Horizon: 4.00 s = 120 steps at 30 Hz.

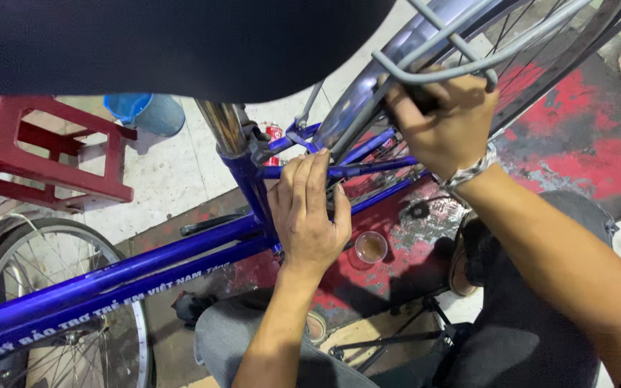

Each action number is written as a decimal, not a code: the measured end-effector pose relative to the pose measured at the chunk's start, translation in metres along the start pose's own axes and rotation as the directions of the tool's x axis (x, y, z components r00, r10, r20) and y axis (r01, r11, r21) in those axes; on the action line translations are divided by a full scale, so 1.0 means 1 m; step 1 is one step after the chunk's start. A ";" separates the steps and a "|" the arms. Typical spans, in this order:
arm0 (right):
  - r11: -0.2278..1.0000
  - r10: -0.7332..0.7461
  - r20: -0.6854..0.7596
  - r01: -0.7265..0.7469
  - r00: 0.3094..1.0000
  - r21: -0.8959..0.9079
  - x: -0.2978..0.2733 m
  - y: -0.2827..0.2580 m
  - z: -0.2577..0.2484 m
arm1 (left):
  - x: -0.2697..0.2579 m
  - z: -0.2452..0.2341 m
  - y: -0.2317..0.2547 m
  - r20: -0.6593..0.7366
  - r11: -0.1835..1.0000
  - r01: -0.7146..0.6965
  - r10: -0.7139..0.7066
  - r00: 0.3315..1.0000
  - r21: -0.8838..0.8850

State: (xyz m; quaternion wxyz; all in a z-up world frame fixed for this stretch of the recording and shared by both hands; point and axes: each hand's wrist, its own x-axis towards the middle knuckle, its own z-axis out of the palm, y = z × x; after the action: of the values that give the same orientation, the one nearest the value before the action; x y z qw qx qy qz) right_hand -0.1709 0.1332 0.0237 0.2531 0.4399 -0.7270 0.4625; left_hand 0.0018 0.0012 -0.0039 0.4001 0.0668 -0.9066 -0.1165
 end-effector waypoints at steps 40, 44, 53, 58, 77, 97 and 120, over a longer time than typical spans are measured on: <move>0.910 0.412 0.871 -0.072 0.267 -0.408 -0.375 0.086 0.243 | 0.002 0.000 -0.006 0.033 1.000 0.001 -0.001 0.999 0.002; 0.929 0.283 0.939 0.189 0.193 -0.319 -0.365 0.084 0.229 | 0.006 -0.006 -0.001 0.046 0.999 -0.021 0.022 0.999 -0.026; 0.977 0.172 0.948 -0.168 0.267 -0.130 -0.184 0.029 0.075 | 0.003 -0.010 -0.001 0.042 0.999 -0.041 0.042 0.998 -0.019; 0.864 0.286 0.638 -0.480 0.715 0.151 -0.068 -0.008 -0.021 | 0.001 -0.007 0.000 0.005 0.999 -0.050 0.050 0.999 -0.018; 0.956 0.286 0.092 -0.290 0.954 0.041 -0.019 -0.007 0.019 | 0.005 -0.001 -0.001 -0.013 0.999 -0.043 0.042 0.999 -0.009; 0.997 -0.061 -0.048 0.063 0.997 0.038 -0.023 -0.003 0.032 | 0.009 -0.003 0.000 0.010 1.000 -0.027 0.027 1.000 -0.015; 0.893 0.340 0.118 -0.360 0.933 0.272 -0.009 0.016 0.008 | 0.002 0.007 -0.001 -0.002 1.000 -0.011 0.011 1.000 -0.017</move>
State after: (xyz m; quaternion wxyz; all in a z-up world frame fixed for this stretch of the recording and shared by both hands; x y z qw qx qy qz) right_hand -0.1807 0.1329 0.0064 0.0741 0.3492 -0.7270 0.5865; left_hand -0.0047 0.0010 -0.0078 0.4024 0.0583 -0.9055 -0.1218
